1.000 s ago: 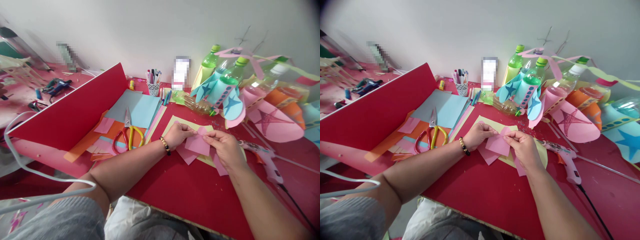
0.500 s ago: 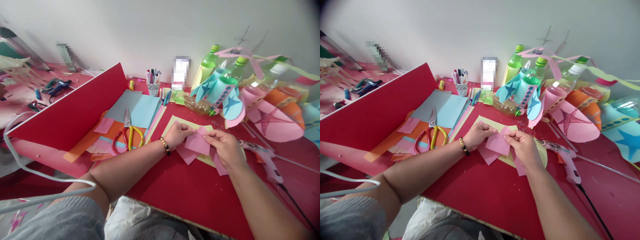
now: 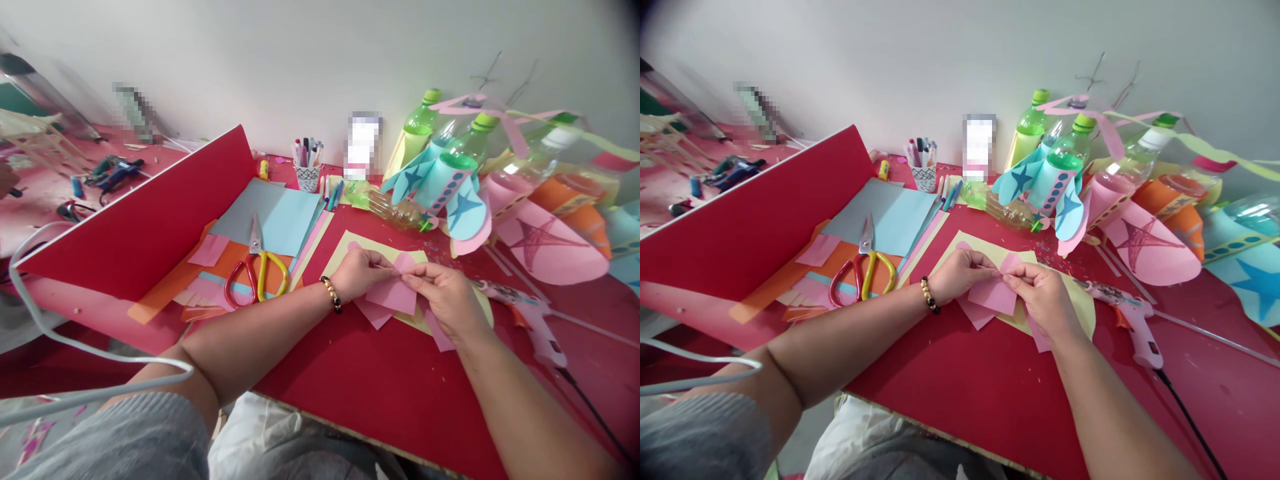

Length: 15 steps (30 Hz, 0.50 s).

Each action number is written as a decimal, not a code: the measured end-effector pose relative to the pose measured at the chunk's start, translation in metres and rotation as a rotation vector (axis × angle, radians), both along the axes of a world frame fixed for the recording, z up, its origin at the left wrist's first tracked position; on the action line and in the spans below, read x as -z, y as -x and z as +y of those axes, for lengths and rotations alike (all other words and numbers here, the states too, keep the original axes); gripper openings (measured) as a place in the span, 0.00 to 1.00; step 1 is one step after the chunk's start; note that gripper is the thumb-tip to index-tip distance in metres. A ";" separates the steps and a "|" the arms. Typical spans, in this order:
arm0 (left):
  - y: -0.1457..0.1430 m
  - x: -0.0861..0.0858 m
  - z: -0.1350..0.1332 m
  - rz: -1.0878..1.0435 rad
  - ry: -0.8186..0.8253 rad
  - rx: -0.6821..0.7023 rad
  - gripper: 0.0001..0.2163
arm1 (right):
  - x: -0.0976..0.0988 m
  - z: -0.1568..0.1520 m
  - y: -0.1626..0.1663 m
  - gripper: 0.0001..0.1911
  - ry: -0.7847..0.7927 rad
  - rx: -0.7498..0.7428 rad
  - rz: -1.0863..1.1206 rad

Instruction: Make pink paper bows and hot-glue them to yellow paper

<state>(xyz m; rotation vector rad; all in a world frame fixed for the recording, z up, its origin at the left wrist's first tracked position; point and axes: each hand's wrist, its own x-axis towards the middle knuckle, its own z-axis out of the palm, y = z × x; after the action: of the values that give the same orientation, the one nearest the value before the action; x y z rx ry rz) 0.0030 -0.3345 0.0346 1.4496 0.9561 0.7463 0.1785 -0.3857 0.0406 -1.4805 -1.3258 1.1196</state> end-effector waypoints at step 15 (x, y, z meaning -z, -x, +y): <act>0.000 0.000 0.001 0.045 -0.046 -0.016 0.11 | -0.009 -0.002 0.003 0.13 0.022 -0.003 -0.106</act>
<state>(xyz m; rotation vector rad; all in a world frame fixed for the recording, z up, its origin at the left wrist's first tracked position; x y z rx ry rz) 0.0026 -0.3337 0.0351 1.5059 0.9921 0.7544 0.1751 -0.3879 0.0495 -1.5734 -1.3924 1.0734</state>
